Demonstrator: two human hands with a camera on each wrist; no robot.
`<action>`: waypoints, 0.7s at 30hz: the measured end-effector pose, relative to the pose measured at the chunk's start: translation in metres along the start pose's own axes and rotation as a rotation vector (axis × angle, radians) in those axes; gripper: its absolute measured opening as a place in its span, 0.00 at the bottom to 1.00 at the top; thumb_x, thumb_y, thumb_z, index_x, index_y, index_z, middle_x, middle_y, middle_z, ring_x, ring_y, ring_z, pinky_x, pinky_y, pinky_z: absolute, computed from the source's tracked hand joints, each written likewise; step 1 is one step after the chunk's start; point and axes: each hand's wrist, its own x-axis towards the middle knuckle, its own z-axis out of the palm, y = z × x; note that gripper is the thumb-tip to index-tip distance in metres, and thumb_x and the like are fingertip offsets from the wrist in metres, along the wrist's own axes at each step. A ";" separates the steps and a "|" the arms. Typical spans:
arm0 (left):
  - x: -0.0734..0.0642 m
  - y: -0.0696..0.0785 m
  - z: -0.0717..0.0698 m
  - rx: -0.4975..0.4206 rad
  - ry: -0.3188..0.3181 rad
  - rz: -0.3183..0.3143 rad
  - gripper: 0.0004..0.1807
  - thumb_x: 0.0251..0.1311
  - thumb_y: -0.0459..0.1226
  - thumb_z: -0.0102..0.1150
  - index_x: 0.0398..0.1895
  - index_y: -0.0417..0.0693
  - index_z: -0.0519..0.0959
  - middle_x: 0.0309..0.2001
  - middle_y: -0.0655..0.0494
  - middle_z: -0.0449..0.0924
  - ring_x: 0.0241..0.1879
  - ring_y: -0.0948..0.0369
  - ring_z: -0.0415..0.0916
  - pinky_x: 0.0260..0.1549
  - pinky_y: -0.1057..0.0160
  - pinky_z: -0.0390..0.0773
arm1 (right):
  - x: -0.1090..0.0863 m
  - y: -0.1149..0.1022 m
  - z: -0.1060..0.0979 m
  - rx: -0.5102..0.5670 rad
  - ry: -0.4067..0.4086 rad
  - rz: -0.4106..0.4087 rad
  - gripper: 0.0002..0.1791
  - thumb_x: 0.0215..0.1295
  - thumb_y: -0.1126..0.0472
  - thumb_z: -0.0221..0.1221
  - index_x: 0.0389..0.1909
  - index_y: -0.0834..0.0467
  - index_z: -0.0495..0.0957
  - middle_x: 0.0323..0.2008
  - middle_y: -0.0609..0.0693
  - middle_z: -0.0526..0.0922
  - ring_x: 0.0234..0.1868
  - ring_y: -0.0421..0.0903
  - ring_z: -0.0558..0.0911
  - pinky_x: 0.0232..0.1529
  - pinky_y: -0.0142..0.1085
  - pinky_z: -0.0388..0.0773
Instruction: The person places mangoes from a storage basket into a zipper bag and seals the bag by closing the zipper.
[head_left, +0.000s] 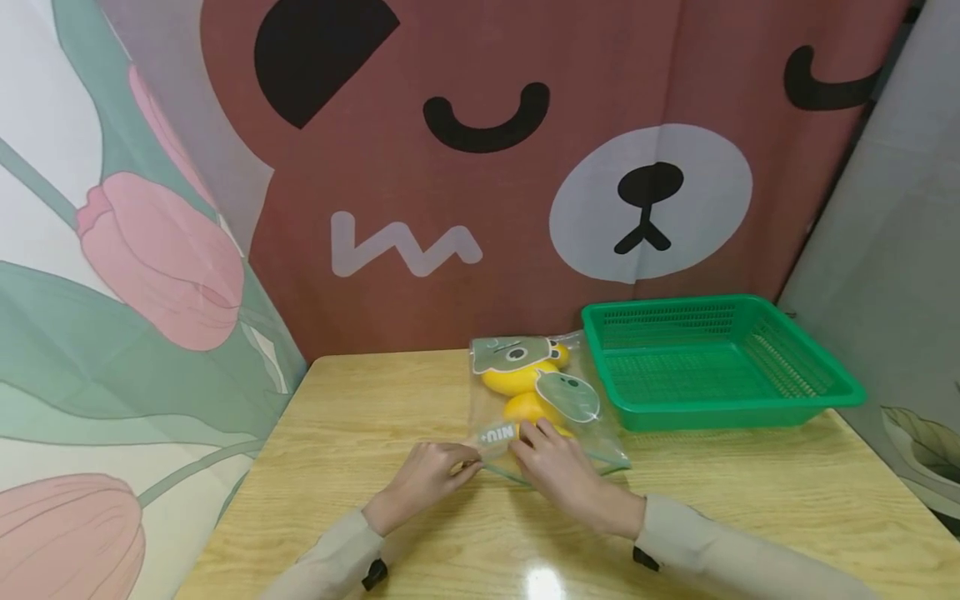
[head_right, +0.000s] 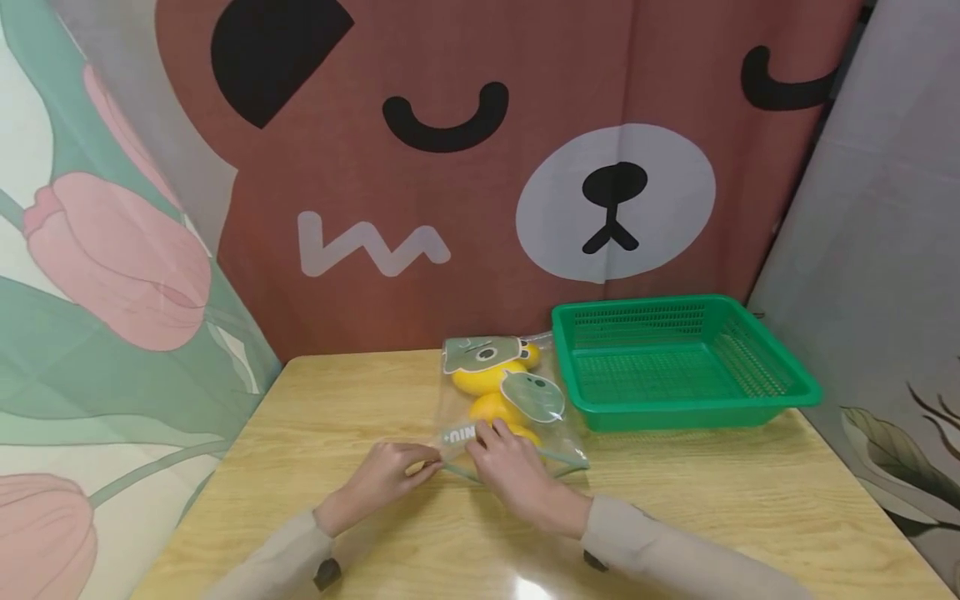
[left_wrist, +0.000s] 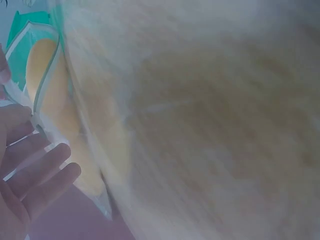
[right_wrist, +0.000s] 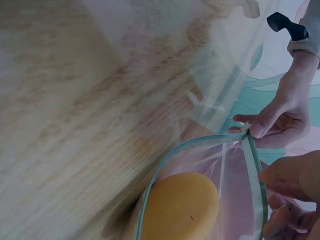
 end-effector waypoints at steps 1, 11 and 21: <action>-0.001 0.000 0.000 -0.007 -0.002 -0.001 0.02 0.61 0.34 0.67 0.34 0.47 0.87 0.32 0.59 0.87 0.19 0.77 0.68 0.17 0.83 0.64 | 0.001 0.000 0.001 0.001 -0.001 0.002 0.07 0.52 0.65 0.70 0.30 0.55 0.81 0.32 0.48 0.74 0.30 0.44 0.71 0.16 0.28 0.69; -0.006 -0.004 -0.001 0.025 -0.032 -0.001 0.07 0.55 0.33 0.72 0.37 0.46 0.86 0.35 0.57 0.88 0.24 0.75 0.75 0.24 0.82 0.71 | 0.006 0.003 0.000 0.022 -0.032 0.045 0.07 0.55 0.67 0.70 0.31 0.56 0.82 0.31 0.48 0.74 0.29 0.45 0.74 0.17 0.35 0.76; -0.007 -0.005 -0.001 0.060 -0.022 -0.024 0.06 0.57 0.33 0.70 0.37 0.43 0.86 0.36 0.54 0.88 0.23 0.73 0.74 0.22 0.81 0.71 | 0.009 0.002 0.002 0.000 -0.015 0.058 0.07 0.54 0.64 0.71 0.29 0.55 0.82 0.30 0.47 0.72 0.29 0.44 0.70 0.14 0.29 0.68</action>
